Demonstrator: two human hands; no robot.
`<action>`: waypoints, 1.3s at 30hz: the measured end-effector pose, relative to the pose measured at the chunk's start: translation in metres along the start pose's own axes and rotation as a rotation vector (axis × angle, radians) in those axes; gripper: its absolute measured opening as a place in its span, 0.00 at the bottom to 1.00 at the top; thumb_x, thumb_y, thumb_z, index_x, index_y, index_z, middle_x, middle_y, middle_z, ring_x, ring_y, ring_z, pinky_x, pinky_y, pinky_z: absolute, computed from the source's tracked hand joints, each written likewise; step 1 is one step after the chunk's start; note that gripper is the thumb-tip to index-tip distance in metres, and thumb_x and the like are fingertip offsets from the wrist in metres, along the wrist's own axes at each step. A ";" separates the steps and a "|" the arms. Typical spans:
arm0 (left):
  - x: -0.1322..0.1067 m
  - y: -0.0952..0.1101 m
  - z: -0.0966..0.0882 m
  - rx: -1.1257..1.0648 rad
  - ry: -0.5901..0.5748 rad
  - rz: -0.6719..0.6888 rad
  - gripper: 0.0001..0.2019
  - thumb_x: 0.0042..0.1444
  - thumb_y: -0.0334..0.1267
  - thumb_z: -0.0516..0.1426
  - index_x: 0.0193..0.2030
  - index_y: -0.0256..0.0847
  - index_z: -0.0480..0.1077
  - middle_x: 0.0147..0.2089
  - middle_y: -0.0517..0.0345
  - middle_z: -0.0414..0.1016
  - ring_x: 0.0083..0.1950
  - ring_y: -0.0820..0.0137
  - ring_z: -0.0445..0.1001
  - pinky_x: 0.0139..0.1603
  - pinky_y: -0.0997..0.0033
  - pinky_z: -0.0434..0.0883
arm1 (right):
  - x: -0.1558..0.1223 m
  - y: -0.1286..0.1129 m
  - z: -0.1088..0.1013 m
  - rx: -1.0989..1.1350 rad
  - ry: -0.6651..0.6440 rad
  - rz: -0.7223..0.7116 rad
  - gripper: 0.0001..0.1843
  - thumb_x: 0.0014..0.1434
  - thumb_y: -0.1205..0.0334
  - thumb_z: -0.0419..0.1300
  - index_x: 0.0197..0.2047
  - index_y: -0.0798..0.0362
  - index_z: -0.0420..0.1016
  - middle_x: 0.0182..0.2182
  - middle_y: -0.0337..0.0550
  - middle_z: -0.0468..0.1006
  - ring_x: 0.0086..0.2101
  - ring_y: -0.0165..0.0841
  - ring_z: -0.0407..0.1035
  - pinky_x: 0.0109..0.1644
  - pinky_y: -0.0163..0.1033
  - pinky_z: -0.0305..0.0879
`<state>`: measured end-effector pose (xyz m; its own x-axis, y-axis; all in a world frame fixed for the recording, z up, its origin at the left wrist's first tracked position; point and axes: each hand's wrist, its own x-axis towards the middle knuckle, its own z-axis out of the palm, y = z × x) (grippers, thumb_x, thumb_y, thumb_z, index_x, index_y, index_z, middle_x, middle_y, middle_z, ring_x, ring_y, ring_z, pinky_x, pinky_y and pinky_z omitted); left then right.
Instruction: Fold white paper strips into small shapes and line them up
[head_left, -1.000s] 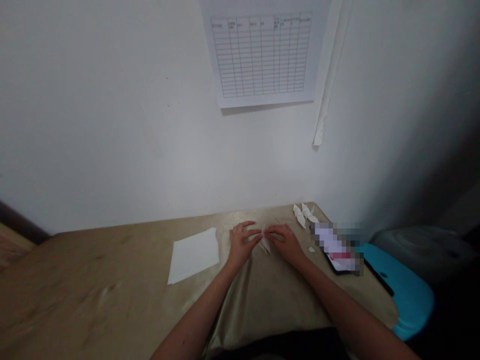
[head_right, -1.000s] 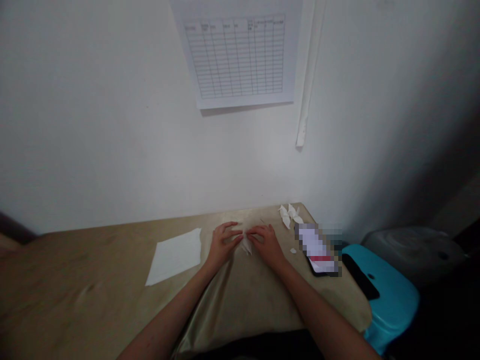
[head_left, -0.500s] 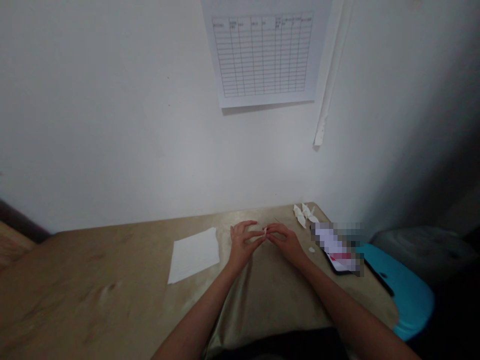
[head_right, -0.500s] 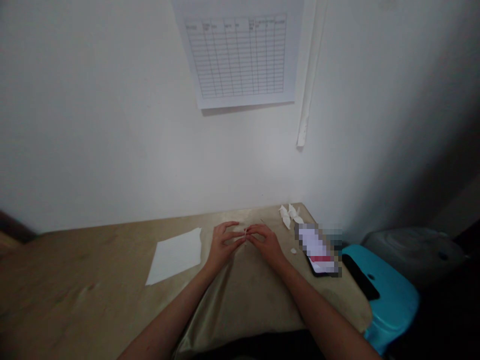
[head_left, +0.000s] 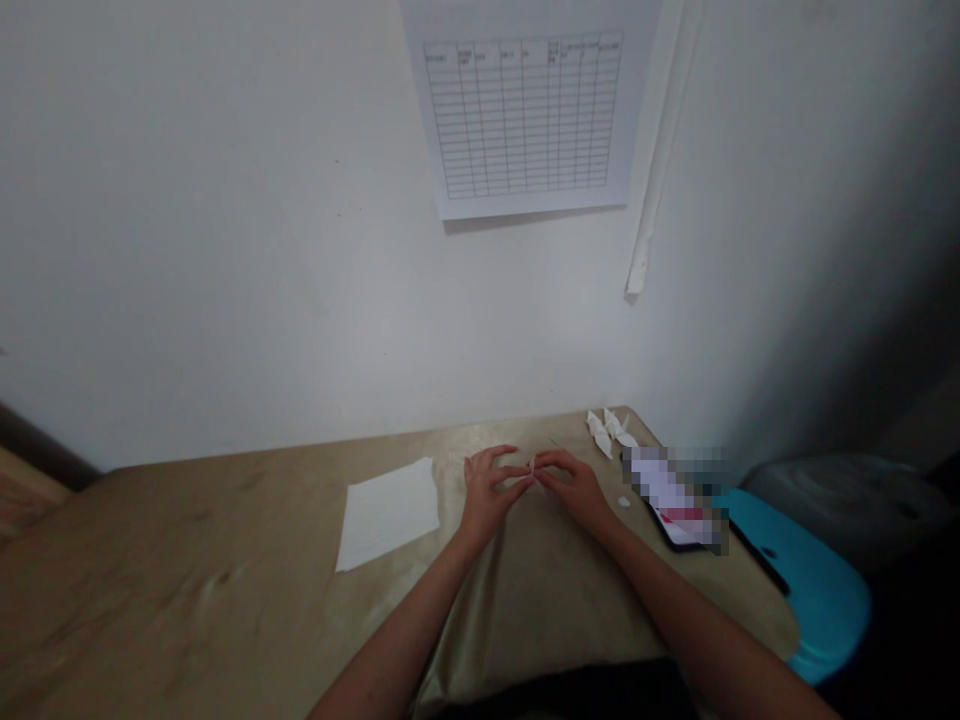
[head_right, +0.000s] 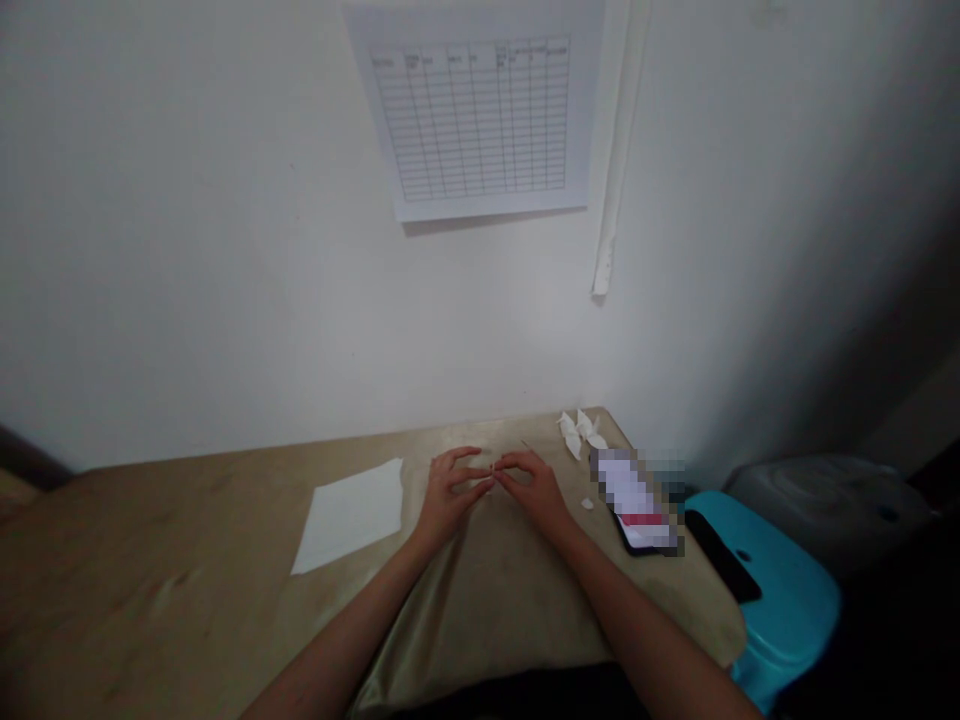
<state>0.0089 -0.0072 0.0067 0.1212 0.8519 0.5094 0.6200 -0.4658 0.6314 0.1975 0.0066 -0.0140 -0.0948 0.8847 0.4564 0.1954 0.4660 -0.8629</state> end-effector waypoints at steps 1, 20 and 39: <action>0.000 0.000 0.000 0.000 -0.005 -0.004 0.05 0.53 0.40 0.68 0.37 0.55 0.82 0.57 0.59 0.75 0.62 0.61 0.68 0.70 0.41 0.53 | 0.000 0.001 0.000 0.000 0.001 0.000 0.11 0.57 0.50 0.66 0.38 0.48 0.83 0.42 0.44 0.83 0.47 0.40 0.74 0.58 0.48 0.67; -0.001 -0.003 0.002 -0.026 -0.024 -0.024 0.05 0.51 0.39 0.69 0.36 0.52 0.81 0.57 0.57 0.75 0.61 0.59 0.69 0.68 0.46 0.57 | -0.001 0.009 0.003 -0.037 0.002 0.036 0.13 0.56 0.50 0.66 0.36 0.50 0.81 0.40 0.45 0.83 0.44 0.40 0.75 0.55 0.48 0.70; -0.003 0.002 0.003 0.067 -0.016 -0.090 0.02 0.54 0.36 0.65 0.32 0.48 0.79 0.57 0.56 0.75 0.62 0.57 0.68 0.70 0.29 0.41 | -0.005 0.003 0.007 -0.325 -0.037 -0.096 0.05 0.59 0.58 0.63 0.36 0.46 0.80 0.42 0.43 0.81 0.52 0.41 0.71 0.68 0.58 0.48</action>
<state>0.0119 -0.0097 0.0048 0.0742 0.8936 0.4428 0.6791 -0.3704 0.6337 0.1916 0.0038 -0.0203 -0.1617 0.8394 0.5190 0.4844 0.5257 -0.6993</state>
